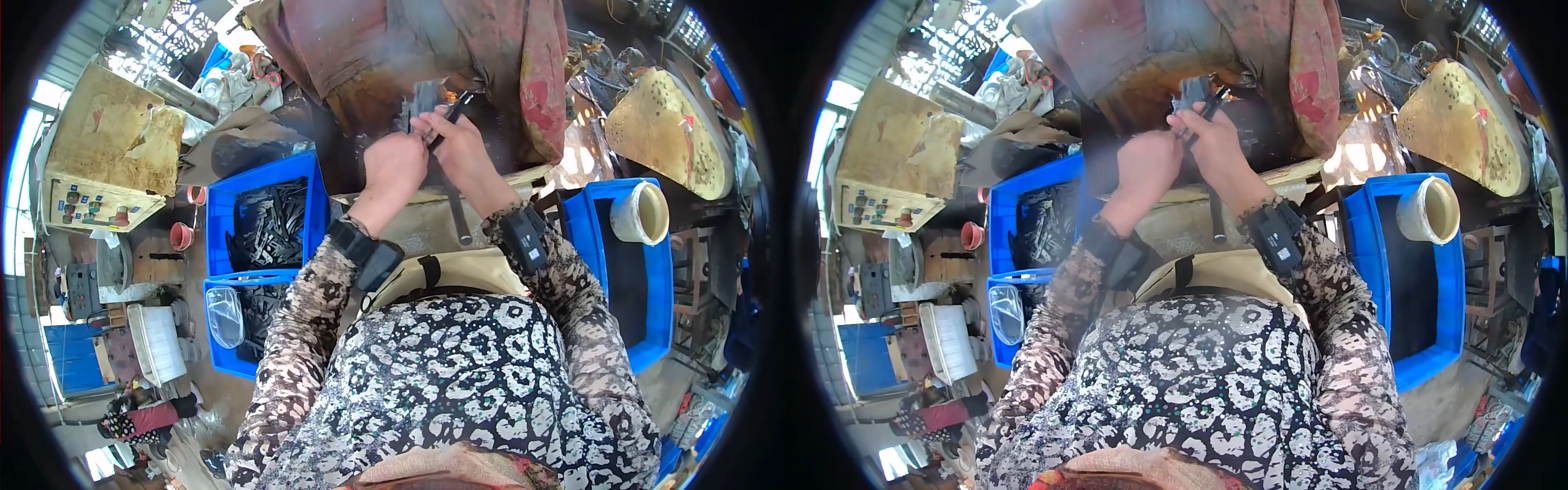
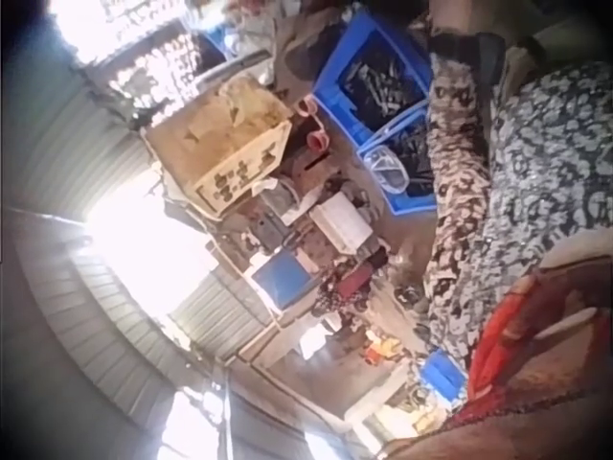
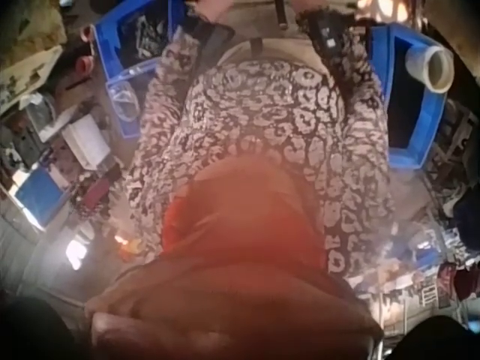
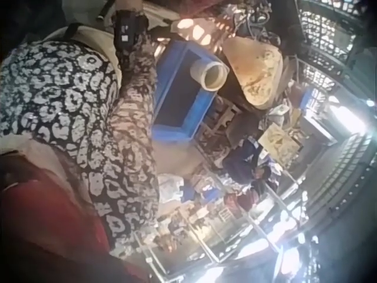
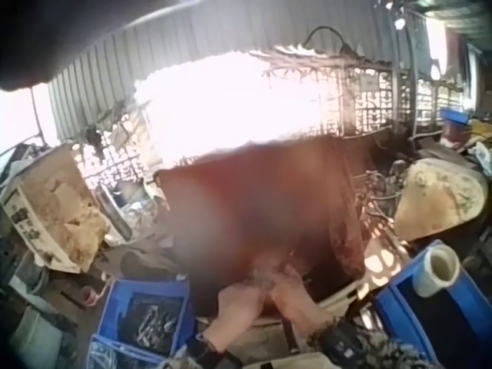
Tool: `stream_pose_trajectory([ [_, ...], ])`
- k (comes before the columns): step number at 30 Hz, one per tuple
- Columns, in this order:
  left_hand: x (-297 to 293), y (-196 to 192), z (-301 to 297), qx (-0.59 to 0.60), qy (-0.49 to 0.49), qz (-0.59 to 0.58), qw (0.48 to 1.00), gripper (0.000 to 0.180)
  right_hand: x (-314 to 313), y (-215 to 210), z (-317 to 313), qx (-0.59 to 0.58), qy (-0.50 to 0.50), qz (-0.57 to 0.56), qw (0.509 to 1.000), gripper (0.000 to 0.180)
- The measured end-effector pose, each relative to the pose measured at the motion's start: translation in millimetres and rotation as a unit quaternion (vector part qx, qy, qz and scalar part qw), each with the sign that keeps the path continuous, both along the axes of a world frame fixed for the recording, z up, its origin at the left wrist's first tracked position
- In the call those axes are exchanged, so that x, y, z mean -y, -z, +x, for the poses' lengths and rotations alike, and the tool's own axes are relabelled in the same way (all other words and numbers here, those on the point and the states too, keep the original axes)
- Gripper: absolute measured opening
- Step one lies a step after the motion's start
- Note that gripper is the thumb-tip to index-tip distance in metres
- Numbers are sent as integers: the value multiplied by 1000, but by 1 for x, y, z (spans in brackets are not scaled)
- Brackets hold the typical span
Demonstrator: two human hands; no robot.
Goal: Grinding small metal components on a stationary bench grinder.
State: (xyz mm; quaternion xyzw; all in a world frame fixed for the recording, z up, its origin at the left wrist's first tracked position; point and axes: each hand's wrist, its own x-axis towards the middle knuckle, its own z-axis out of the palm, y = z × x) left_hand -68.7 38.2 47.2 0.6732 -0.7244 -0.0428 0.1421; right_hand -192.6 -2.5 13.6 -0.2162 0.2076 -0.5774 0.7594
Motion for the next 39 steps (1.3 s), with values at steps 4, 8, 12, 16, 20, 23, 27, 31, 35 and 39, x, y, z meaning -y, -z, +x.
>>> stream_pose_trajectory([
  [4, -6, 0, 5, 1, 78, -12, 997, 20, -2, 10, -8, -29, -2, 28, 999, 18],
  [8, 0, -1, 40, -199, 126, 15, 972, 28, 8, 17, -43, -109, -19, 4, 994, 16],
  [12, 24, 16, 62, -445, 6, 129, 886, 36, 25, 23, -75, -342, 11, 1, 939, 16],
  [16, 55, 60, 68, -375, 31, 76, 924, 40, 34, 36, -89, -704, 226, -250, 625, 20],
  [20, 69, 99, 67, -251, 107, 22, 962, 38, 30, 46, -96, -751, 187, -184, 606, 26],
  [23, 69, 109, 64, -230, 143, 24, 962, 37, 30, 45, -91, -739, 208, -207, 606, 31],
  [27, 69, 103, 61, -227, 179, 47, 956, 35, 25, 39, -86, -761, 186, -205, 587, 29],
  [31, 72, 97, 62, -123, 231, 6, 965, 35, 23, 35, -84, -765, 186, -182, 589, 28],
  [35, 76, 102, 60, -95, 256, 18, 962, 37, 23, 37, -83, -761, 196, -200, 585, 30],
  [39, 73, 98, 63, -68, 255, 26, 964, 37, 22, 38, -84, -768, 194, -208, 574, 30],
])
